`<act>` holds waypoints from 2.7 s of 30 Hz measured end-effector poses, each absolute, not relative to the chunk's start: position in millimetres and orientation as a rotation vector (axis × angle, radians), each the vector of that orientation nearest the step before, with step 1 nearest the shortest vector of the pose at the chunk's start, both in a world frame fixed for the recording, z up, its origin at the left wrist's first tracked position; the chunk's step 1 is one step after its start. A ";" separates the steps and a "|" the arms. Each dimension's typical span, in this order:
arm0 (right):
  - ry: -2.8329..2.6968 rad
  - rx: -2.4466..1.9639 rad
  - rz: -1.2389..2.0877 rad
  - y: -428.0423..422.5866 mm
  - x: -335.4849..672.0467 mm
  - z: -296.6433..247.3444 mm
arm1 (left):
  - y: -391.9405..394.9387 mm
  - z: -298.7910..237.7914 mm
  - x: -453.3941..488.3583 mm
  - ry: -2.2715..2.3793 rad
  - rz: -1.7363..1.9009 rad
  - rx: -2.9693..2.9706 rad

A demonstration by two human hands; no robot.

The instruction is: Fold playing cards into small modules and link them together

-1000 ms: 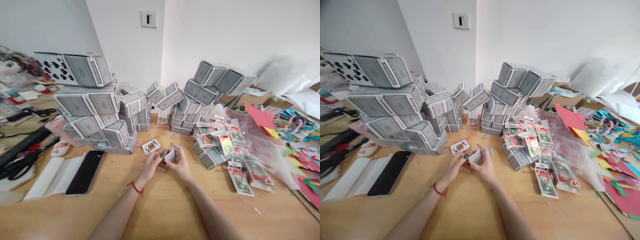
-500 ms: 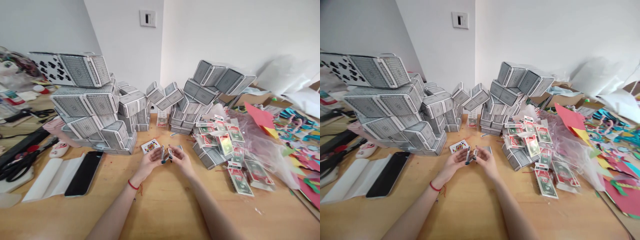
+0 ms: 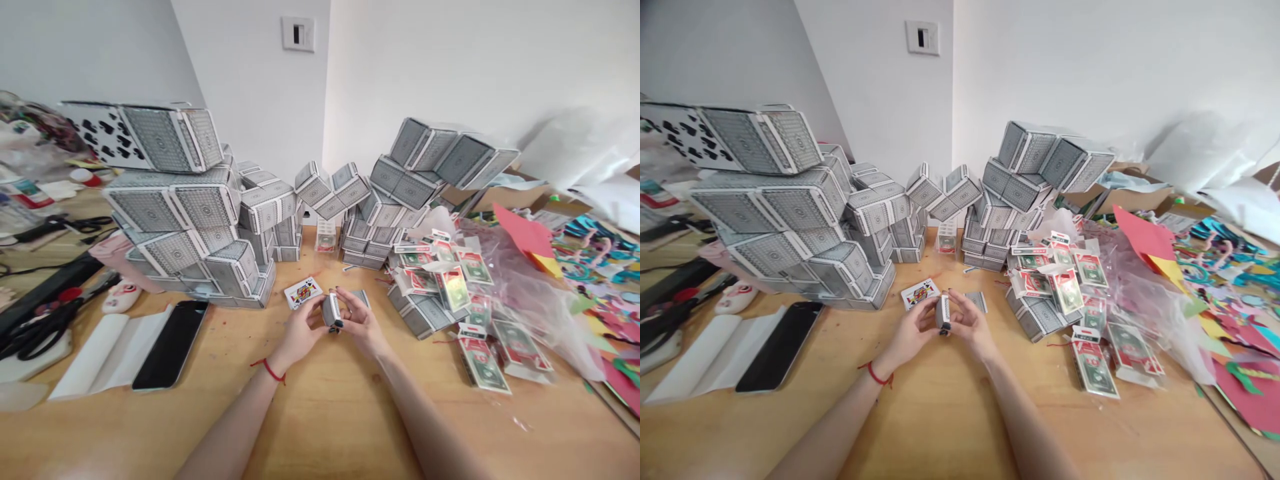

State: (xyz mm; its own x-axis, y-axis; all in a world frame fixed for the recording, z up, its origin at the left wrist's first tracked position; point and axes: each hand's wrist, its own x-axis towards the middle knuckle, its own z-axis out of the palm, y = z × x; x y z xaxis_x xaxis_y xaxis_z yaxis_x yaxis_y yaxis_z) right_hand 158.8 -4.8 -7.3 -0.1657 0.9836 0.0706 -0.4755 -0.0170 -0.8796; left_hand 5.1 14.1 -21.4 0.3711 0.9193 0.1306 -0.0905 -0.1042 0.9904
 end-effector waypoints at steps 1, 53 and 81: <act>-0.962 -0.725 1.516 -5.4 158.2 -7.6 | 13.5 -20.7 5.1 0.836 1.047 1.428; -1.440 -1.146 1.037 -12.5 145.9 -25.8 | 10.9 -19.5 1.3 1.138 1.189 1.756; -1.304 -0.990 1.563 -15.2 139.3 -17.6 | 7.1 -23.6 9.6 1.403 1.039 1.855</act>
